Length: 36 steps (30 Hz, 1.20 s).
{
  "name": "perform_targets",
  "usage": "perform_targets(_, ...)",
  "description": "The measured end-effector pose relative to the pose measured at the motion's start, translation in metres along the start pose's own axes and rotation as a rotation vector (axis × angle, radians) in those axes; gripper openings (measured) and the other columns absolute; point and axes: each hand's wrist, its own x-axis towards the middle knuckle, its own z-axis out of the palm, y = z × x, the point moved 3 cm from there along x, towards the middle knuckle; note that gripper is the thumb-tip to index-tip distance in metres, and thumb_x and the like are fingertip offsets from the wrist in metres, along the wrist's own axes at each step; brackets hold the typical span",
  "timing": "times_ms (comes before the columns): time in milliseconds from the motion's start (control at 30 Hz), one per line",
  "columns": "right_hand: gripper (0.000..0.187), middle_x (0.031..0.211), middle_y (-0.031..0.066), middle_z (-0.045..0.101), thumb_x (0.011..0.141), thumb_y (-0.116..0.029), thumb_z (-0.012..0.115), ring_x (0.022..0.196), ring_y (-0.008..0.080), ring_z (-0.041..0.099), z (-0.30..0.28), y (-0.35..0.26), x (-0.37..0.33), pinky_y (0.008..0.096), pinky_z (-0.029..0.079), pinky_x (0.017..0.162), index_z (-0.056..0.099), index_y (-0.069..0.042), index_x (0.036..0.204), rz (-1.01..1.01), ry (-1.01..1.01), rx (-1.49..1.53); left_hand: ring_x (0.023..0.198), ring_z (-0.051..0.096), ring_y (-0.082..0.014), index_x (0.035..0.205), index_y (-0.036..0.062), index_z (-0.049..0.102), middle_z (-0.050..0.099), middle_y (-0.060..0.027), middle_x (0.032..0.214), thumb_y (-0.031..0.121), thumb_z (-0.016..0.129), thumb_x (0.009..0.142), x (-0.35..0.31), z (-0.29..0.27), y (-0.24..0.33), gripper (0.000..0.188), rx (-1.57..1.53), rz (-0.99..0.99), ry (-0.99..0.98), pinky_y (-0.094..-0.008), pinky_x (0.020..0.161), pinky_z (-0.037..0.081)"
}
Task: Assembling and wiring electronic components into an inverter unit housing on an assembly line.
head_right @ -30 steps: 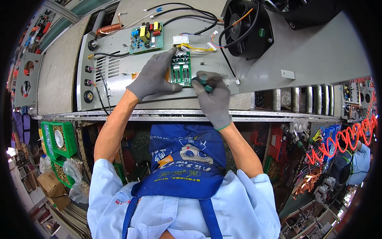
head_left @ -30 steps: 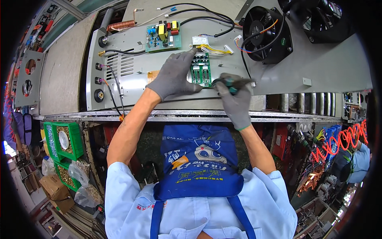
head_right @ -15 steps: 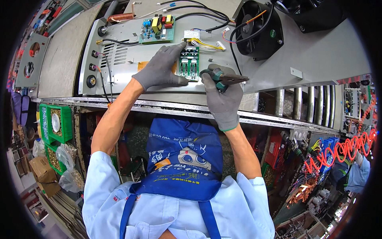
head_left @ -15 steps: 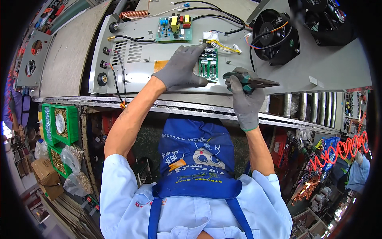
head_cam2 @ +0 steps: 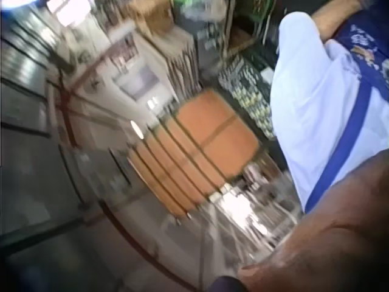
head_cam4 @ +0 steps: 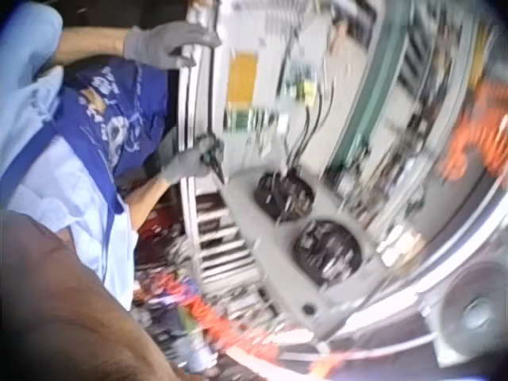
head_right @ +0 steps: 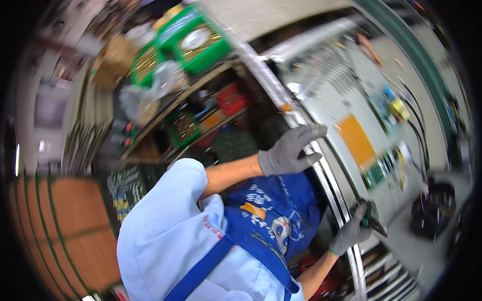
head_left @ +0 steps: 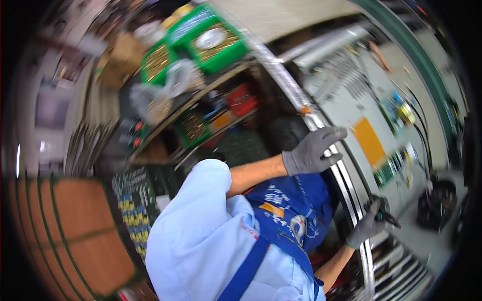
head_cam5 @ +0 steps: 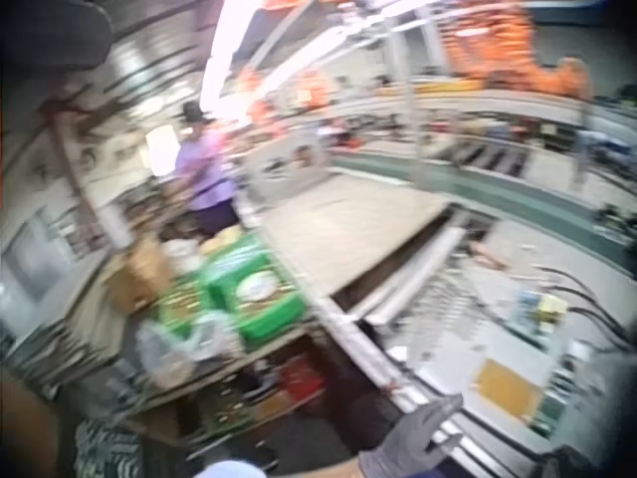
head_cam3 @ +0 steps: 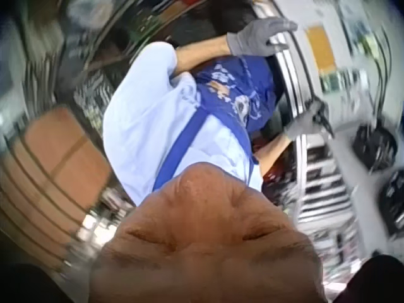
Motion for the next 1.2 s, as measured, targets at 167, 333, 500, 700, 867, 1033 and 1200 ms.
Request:
perform_targets(167,0.037,0.099,0.0136,0.072,0.096,-0.02,0.072,0.087,0.0182,0.068,0.015,0.031,0.008,0.0298,0.057,0.076,0.066,0.008,0.12,0.005,-0.083,-0.053,0.106,0.067,-0.0291,0.122,0.0042,0.063,0.067,-0.0161,0.114,0.015,0.069,0.089,-0.148,-0.096,-0.051,0.036,0.161,-0.705,0.293,-0.0388,0.093,0.054)
perform_targets(333,0.035,0.102,0.0136,0.072,0.096,-0.018,0.072,0.087,0.0186,0.068,0.019,0.023,0.013,0.0307,0.058,0.077,0.067,0.008,0.12,0.021,-0.069,-0.086,0.103,0.061,-0.0293,0.119,0.0018,0.061,0.063,-0.0159,0.11,0.015,0.067,0.087,-0.304,-0.261,-0.084,0.035,0.818,-0.786,0.865,-0.0413,0.093,0.049)
perform_targets(500,0.034,0.108,0.014,0.07,0.097,-0.015,0.07,0.093,0.0173,0.068,0.024,0.028,0.018,0.0293,0.058,0.082,0.065,0.008,0.121,-0.098,-0.068,-0.154,0.125,0.043,-0.0469,0.137,-0.0065,0.041,0.042,-0.0277,0.136,0.04,0.077,0.083,-0.306,-0.458,-0.022,0.079,1.447,-0.753,1.115,-0.0533,0.105,0.037)
perform_targets(700,0.019,0.103,0.0126,0.068,0.1,-0.006,0.059,0.088,0.017,0.064,0.06,0.002,-0.002,0.0304,0.053,0.079,0.063,0.007,0.114,-0.328,-0.242,-0.009,0.103,0.067,-0.0423,0.107,-0.0105,0.067,0.07,-0.0276,0.106,0.053,0.072,0.083,-0.378,-0.577,-0.066,0.068,0.926,-1.349,1.243,-0.0475,0.09,0.051)
perform_targets(867,0.014,0.102,0.0117,0.067,0.098,-0.001,0.059,0.09,0.0178,0.062,0.099,-0.031,-0.049,0.0313,0.052,0.084,0.065,0.004,0.11,-0.259,-0.423,0.122,0.087,0.07,-0.0401,0.086,-0.0053,0.069,0.073,-0.0227,0.091,0.043,0.067,0.091,-0.374,-0.58,-0.104,0.048,1.052,-1.099,1.231,-0.0477,0.077,0.052)
perform_targets(1033,0.018,0.101,0.0066,0.067,0.092,-0.006,0.07,0.095,0.0154,0.06,0.148,-0.051,-0.095,0.0318,0.048,0.092,0.066,0.001,0.108,-0.168,-0.717,0.096,0.084,0.068,-0.0281,0.096,0.0016,0.068,0.068,-0.0161,0.088,0.02,0.07,0.09,-0.314,-0.515,-0.018,0.02,1.147,-0.714,0.986,-0.0406,0.077,0.052)
perform_targets(1200,0.03,0.098,0.0026,0.07,0.088,-0.012,0.076,0.085,0.0092,0.062,0.233,-0.061,-0.151,0.0262,0.051,0.079,0.07,0.0,0.114,0.056,-1.208,0.118,0.096,0.066,-0.0218,0.107,0.0029,0.069,0.068,-0.0115,0.104,0.008,0.067,0.089,-0.238,-0.381,0.041,0.019,0.871,-0.539,0.719,-0.0347,0.088,0.051)
